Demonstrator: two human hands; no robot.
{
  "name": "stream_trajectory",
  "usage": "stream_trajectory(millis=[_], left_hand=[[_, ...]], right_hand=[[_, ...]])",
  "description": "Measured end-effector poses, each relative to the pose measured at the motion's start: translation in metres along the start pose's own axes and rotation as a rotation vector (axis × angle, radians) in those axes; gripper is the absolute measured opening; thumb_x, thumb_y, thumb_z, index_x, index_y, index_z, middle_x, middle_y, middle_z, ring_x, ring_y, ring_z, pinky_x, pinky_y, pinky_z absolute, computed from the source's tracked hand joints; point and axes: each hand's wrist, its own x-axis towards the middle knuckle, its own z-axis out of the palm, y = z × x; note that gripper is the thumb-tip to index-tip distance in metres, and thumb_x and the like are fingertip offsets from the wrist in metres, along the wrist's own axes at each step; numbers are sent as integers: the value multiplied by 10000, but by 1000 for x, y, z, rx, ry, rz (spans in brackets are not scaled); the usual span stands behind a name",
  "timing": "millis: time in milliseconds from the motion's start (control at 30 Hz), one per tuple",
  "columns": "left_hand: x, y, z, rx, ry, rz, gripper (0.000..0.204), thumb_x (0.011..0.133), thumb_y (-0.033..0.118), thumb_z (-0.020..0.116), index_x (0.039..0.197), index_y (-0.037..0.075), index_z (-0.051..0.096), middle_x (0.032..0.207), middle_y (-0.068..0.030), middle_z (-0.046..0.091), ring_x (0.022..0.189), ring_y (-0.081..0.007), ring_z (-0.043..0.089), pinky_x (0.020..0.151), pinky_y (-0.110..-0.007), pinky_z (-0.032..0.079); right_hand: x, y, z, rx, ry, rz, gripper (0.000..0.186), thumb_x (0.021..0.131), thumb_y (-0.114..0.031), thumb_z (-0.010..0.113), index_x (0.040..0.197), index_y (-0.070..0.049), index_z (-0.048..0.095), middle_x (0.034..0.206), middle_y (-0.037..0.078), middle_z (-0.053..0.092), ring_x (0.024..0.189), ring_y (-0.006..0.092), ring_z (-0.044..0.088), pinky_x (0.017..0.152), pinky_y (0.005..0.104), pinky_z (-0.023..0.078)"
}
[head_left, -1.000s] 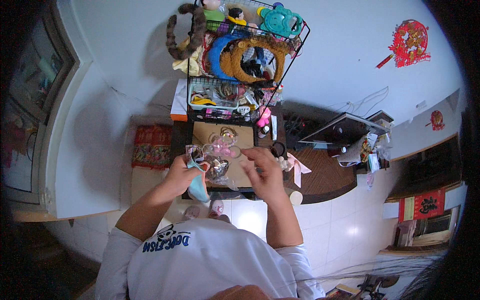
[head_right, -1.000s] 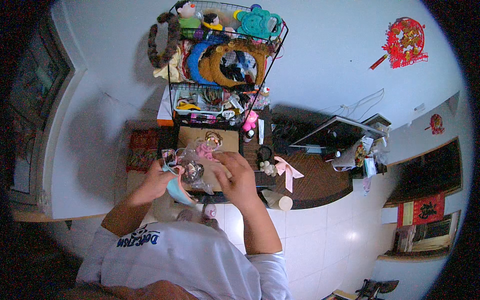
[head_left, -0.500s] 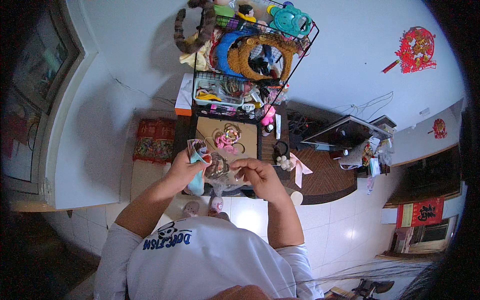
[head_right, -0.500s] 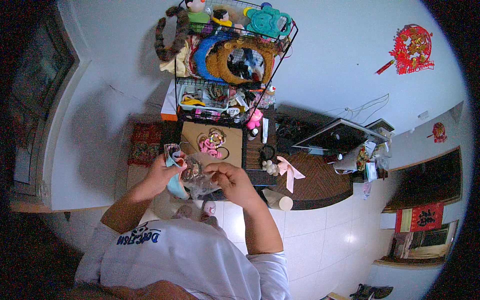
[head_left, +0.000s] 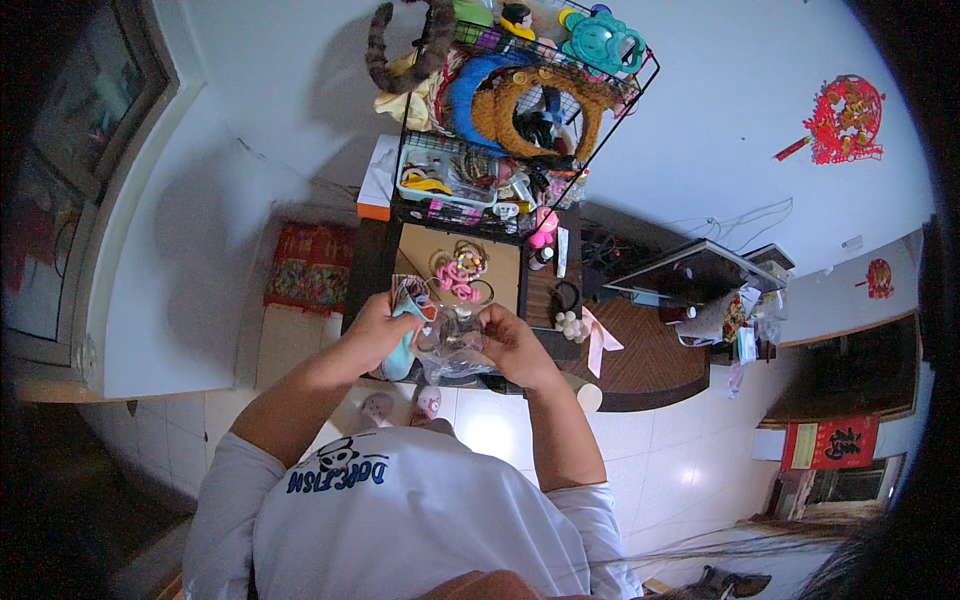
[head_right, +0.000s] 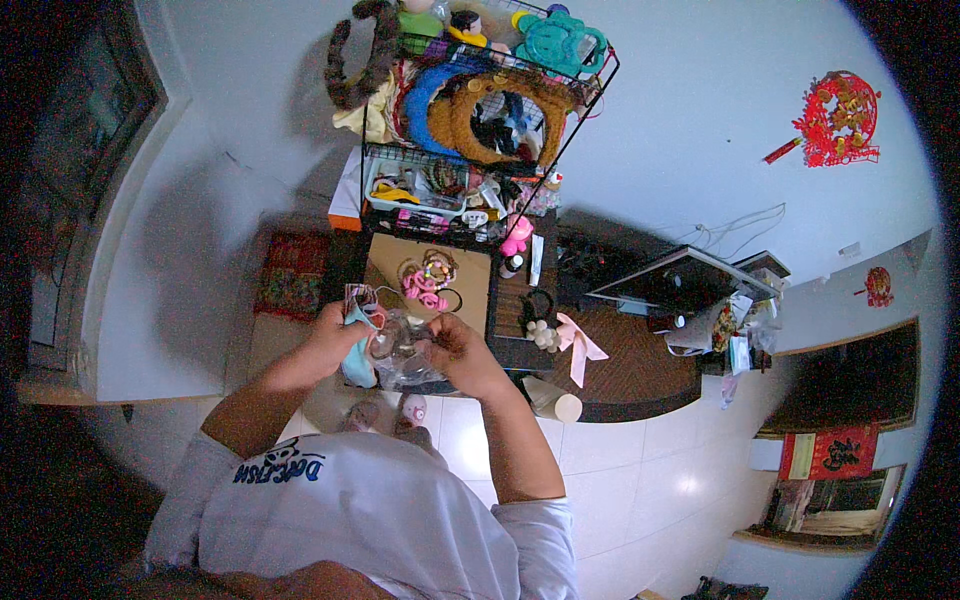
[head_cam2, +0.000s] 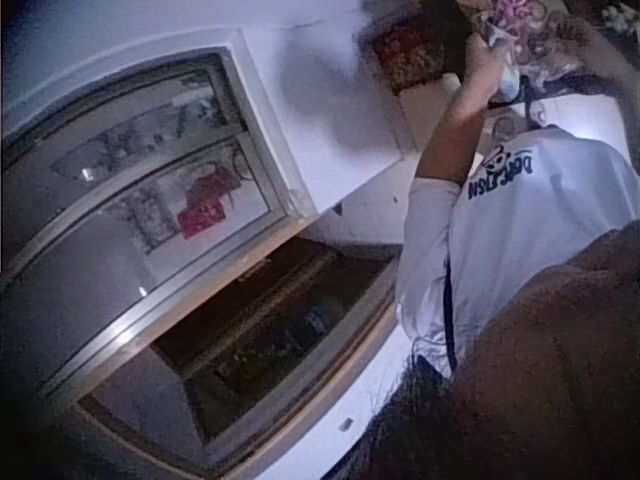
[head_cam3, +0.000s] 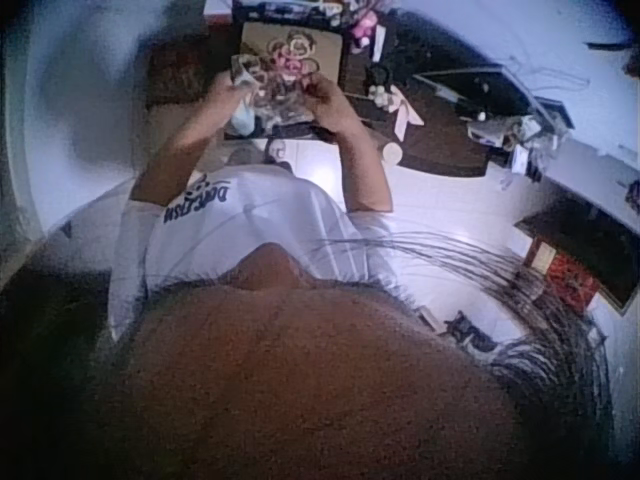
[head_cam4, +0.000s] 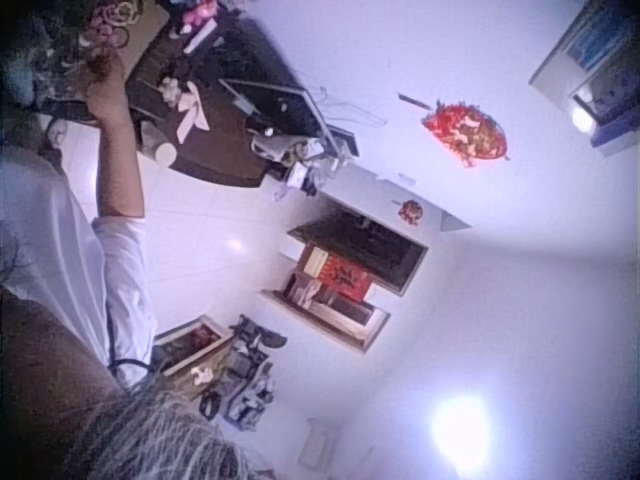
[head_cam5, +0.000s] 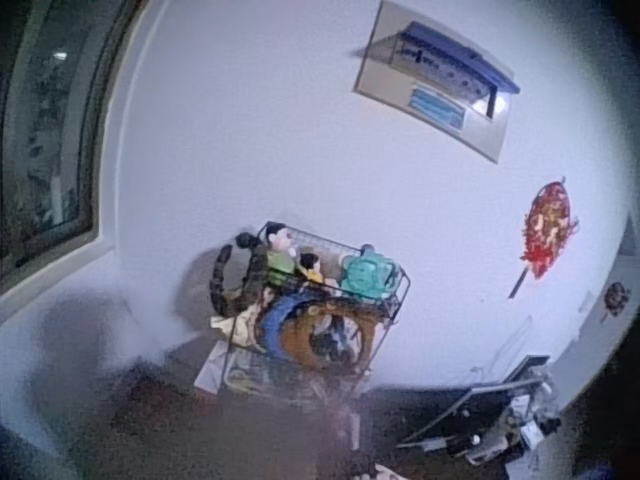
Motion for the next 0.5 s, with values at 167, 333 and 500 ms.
stream_trajectory(millis=[167, 333, 500], left_hand=[[7, -11, -6, -60, -24, -26, 207, 759, 19, 525, 960, 22, 575, 880, -60, 599, 742, -130, 550, 663, -279, 458], [14, -15, -8, -195, 13, -63, 183, 771, 52, 525, 944, 24, 577, 776, -53, 572, 642, -126, 533, 566, -272, 443], [19, -18, -5, -254, 20, -105, 187, 785, 65, 520, 962, 32, 572, 728, -48, 555, 596, -124, 524, 510, -263, 436]], right_hand=[[5, -4, 7, 224, 30, 21, 245, 778, 81, 508, 997, -30, 525, 911, 4, 544, 778, 77, 513, 655, 211, 437], [3, 4, -7, 279, 122, 145, 180, 821, 14, 499, 988, -45, 529, 912, 4, 557, 764, 89, 530, 652, 218, 460], [3, 18, -19, 323, 107, 168, 149, 842, -31, 496, 980, -75, 533, 913, 16, 570, 755, 92, 540, 626, 217, 470]])
